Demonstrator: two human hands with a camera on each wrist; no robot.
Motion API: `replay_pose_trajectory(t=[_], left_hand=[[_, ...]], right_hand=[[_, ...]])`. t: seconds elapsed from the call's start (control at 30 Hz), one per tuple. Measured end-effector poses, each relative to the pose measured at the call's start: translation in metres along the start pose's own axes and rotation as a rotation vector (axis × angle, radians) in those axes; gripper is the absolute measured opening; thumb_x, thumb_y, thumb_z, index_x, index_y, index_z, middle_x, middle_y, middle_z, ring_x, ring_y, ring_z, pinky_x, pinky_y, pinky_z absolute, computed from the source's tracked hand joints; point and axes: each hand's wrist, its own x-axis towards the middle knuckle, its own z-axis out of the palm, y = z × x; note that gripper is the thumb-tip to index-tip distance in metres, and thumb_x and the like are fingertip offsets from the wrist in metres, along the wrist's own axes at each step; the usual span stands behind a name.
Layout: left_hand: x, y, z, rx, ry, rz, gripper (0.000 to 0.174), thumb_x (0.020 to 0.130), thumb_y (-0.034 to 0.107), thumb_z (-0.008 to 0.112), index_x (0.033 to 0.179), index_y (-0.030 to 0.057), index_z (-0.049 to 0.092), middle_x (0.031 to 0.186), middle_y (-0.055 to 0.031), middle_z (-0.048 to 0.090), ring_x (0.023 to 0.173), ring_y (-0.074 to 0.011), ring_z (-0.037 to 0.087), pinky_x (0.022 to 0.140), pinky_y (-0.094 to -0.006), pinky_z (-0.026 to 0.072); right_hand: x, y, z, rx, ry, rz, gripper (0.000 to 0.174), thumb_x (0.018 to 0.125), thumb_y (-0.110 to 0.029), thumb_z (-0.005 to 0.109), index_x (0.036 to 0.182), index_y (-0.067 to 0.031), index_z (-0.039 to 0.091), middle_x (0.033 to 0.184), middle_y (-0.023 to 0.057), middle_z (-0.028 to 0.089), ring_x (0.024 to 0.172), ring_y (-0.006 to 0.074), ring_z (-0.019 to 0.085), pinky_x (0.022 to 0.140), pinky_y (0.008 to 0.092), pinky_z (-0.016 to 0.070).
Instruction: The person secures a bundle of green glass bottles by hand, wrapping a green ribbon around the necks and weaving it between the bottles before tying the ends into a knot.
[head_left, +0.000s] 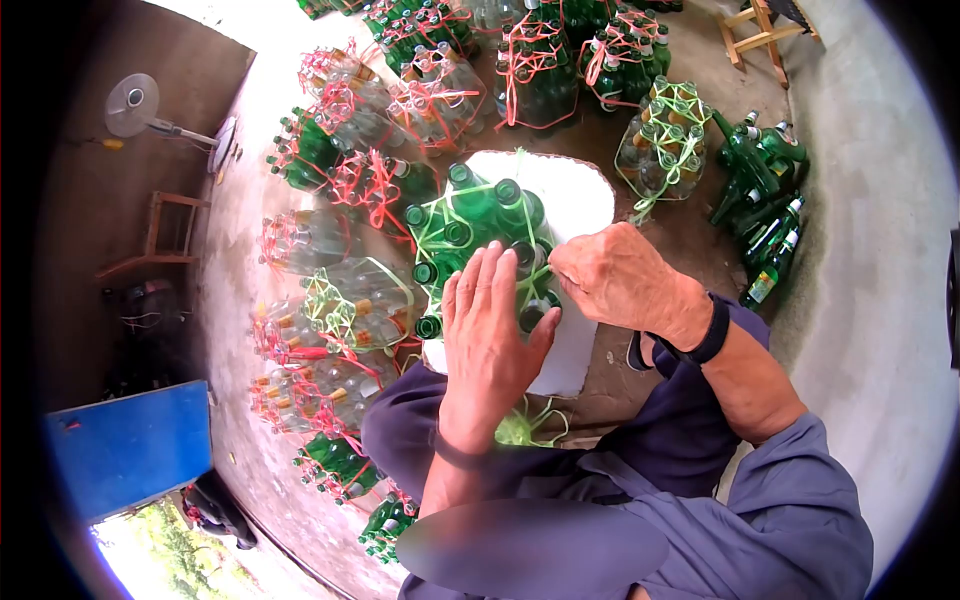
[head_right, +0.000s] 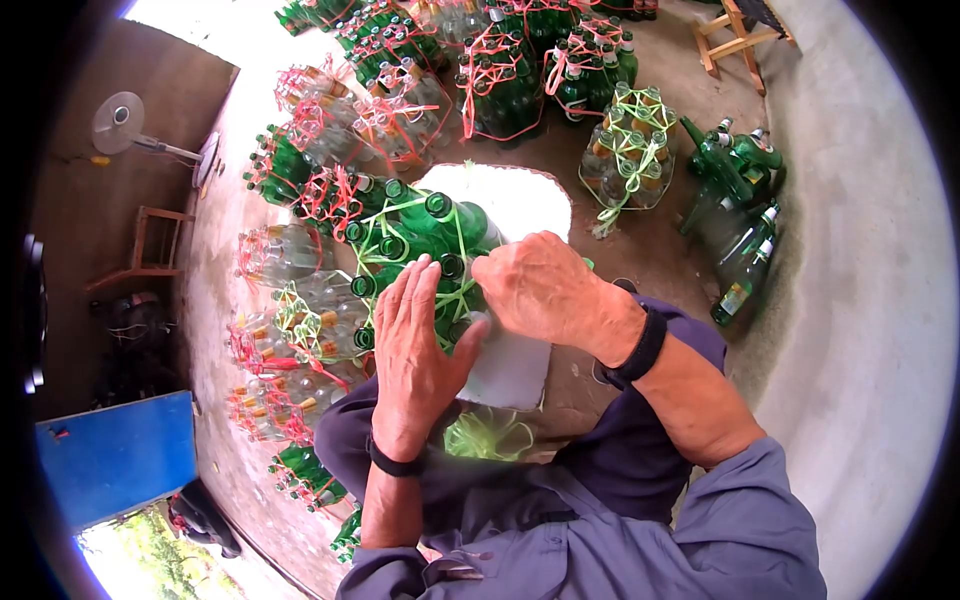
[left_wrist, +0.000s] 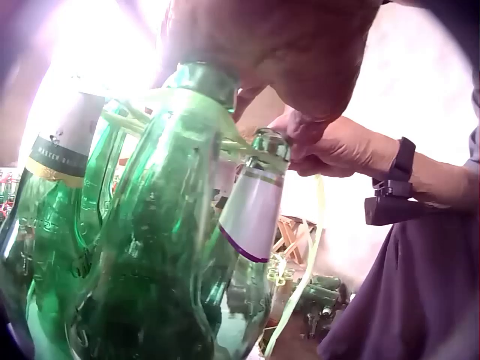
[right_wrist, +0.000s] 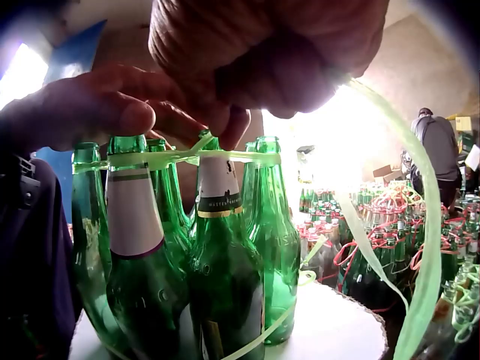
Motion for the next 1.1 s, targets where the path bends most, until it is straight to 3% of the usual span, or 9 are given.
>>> replay_pose_trajectory(t=[0.07, 0.3, 0.43, 0.5, 0.63, 0.7, 0.9, 0.93, 1.1], left_hand=[[0.002, -0.008, 0.007, -0.166, -0.009, -0.013, 0.078, 0.081, 0.023, 0.081, 0.145, -0.0024, 0.045, 0.142, -0.0228, 0.055, 0.133, -0.0385, 0.051, 0.113, -0.0477, 0.0364], [0.003, -0.014, 0.006, -0.253, -0.052, -0.092, 0.083, 0.081, 0.028, 0.080, 0.149, -0.0030, 0.043, 0.128, -0.0207, 0.063, 0.120, -0.0369, 0.057, 0.108, -0.0466, 0.0399], [0.004, -0.014, 0.006, -0.257, -0.049, -0.044, 0.080, 0.081, 0.026, 0.079, 0.148, -0.0032, 0.044, 0.122, -0.0202, 0.064, 0.114, -0.0359, 0.058, 0.105, -0.0471, 0.0411], [0.004, -0.014, 0.006, -0.244, -0.050, -0.045, 0.080, 0.081, 0.025, 0.078, 0.147, -0.0032, 0.045, 0.120, -0.0201, 0.064, 0.113, -0.0357, 0.058, 0.105, -0.0472, 0.0415], [0.004, -0.015, 0.007, -0.214, -0.017, -0.016, 0.081, 0.079, 0.023, 0.078, 0.147, -0.0036, 0.044, 0.114, -0.0194, 0.063, 0.110, -0.0354, 0.059, 0.104, -0.0461, 0.0426], [0.003, -0.015, 0.007, -0.206, -0.045, -0.028, 0.082, 0.077, 0.022, 0.078, 0.148, -0.0027, 0.044, 0.121, -0.0192, 0.063, 0.111, -0.0355, 0.059, 0.104, -0.0460, 0.0425], [0.008, -0.011, 0.004, -0.188, -0.047, -0.005, 0.074, 0.074, 0.017, 0.076, 0.144, 0.0097, 0.055, 0.146, -0.0169, 0.055, 0.110, -0.0338, 0.059, 0.102, -0.0445, 0.0429], [0.007, -0.012, 0.005, -0.175, -0.059, -0.011, 0.068, 0.074, 0.016, 0.076, 0.140, 0.0128, 0.060, 0.148, -0.0167, 0.054, 0.109, -0.0329, 0.059, 0.101, -0.0436, 0.0431], [0.011, -0.012, 0.004, -0.196, -0.071, -0.026, 0.068, 0.073, 0.016, 0.077, 0.139, 0.0102, 0.061, 0.147, -0.0152, 0.056, 0.106, -0.0322, 0.060, 0.100, -0.0432, 0.0435]], right_hand=[[0.001, 0.003, 0.001, -0.002, -0.009, 0.005, 0.011, 0.080, -0.008, 0.063, 0.072, -0.0032, 0.055, 0.068, 0.0162, 0.063, 0.065, 0.0365, 0.065, 0.058, 0.0461, 0.0510], [0.003, 0.005, -0.006, 0.036, -0.044, -0.021, 0.015, 0.082, -0.008, 0.064, 0.071, -0.0041, 0.054, 0.066, 0.0151, 0.060, 0.062, 0.0360, 0.064, 0.057, 0.0457, 0.0494], [0.002, 0.009, -0.006, 0.035, -0.047, -0.006, 0.015, 0.083, -0.008, 0.064, 0.071, -0.0043, 0.055, 0.065, 0.0144, 0.060, 0.064, 0.0353, 0.064, 0.058, 0.0446, 0.0499], [0.003, 0.014, -0.004, 0.064, 0.002, -0.045, 0.006, 0.082, -0.006, 0.069, 0.081, -0.0035, 0.064, 0.069, 0.0116, 0.061, 0.064, 0.0327, 0.064, 0.056, 0.0409, 0.0502], [0.005, 0.021, -0.002, 0.092, -0.041, -0.041, 0.006, 0.084, -0.007, 0.070, 0.084, -0.0027, 0.067, 0.070, 0.0122, 0.063, 0.065, 0.0326, 0.065, 0.057, 0.0408, 0.0510], [0.003, 0.022, 0.002, 0.169, 0.000, 0.008, 0.019, 0.084, -0.010, 0.067, 0.071, -0.0039, 0.055, 0.066, 0.0155, 0.059, 0.066, 0.0369, 0.063, 0.059, 0.0448, 0.0485], [0.000, 0.029, 0.007, 0.241, -0.019, 0.049, 0.020, 0.084, -0.010, 0.068, 0.071, -0.0033, 0.056, 0.065, 0.0170, 0.060, 0.064, 0.0388, 0.062, 0.058, 0.0458, 0.0486], [-0.001, 0.030, 0.007, 0.244, -0.021, 0.054, 0.020, 0.084, -0.010, 0.068, 0.071, -0.0033, 0.056, 0.065, 0.0170, 0.060, 0.064, 0.0388, 0.062, 0.058, 0.0458, 0.0486], [0.001, 0.031, 0.005, 0.283, -0.047, 0.069, 0.018, 0.084, -0.009, 0.068, 0.071, -0.0025, 0.057, 0.066, 0.0178, 0.060, 0.064, 0.0391, 0.063, 0.059, 0.0459, 0.0488]])
